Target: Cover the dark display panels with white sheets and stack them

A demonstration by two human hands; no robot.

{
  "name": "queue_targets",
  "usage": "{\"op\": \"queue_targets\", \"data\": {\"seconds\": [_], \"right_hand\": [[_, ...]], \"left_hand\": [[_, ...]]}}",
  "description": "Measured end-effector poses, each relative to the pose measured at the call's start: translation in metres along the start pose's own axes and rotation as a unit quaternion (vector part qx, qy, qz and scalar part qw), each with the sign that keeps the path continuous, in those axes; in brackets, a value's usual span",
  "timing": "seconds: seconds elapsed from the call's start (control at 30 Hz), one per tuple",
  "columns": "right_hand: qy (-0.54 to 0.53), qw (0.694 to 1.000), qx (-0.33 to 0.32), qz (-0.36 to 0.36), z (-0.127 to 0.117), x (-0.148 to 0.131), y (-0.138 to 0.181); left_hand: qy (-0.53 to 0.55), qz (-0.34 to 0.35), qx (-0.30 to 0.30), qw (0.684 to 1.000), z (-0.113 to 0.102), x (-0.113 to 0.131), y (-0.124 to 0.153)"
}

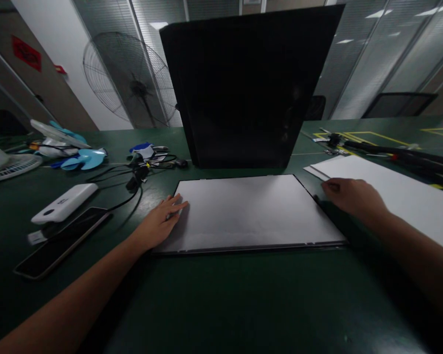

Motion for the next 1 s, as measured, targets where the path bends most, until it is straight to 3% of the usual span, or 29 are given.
{"op": "queue_targets", "data": {"seconds": [0.1, 0.2, 0.37, 0.57, 0.83, 1.0], "right_hand": [[0.01, 0.999, 0.025, 0.02, -0.004, 0.03, -0.007], [0.01, 0.998, 0.007, 0.058, 0.001, 0.056, -0.011], [0.016, 0.995, -0.034, 0.09, 0.007, 0.071, -0.016], [0.047, 0.994, -0.046, 0.085, -0.007, 0.053, -0.01], [0.06, 0.991, -0.011, 0.121, -0.026, 0.025, 0.007], [0.092, 0.992, 0.011, 0.082, -0.038, -0.013, 0.023]], "left_hand": [[0.003, -0.006, 0.001, 1.0, -0.002, 0.003, 0.001], [0.01, -0.007, 0.008, 1.0, -0.003, 0.005, 0.001], [0.007, -0.001, 0.02, 1.0, -0.002, 0.004, 0.0], [-0.005, 0.003, 0.013, 1.0, -0.003, 0.006, 0.0], [-0.003, 0.007, 0.017, 1.0, -0.001, 0.004, 0.001], [0.002, 0.009, 0.018, 1.0, 0.0, 0.002, 0.001]]}}
Point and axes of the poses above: each hand's wrist, its own y-axis away from the middle knuckle, its own z-axis out of the palm, x = y × z, the point moved 2 cm from there along -y, towards the middle knuckle, and after that the axes turned 7 degrees about -y, right-handed, at the moved point
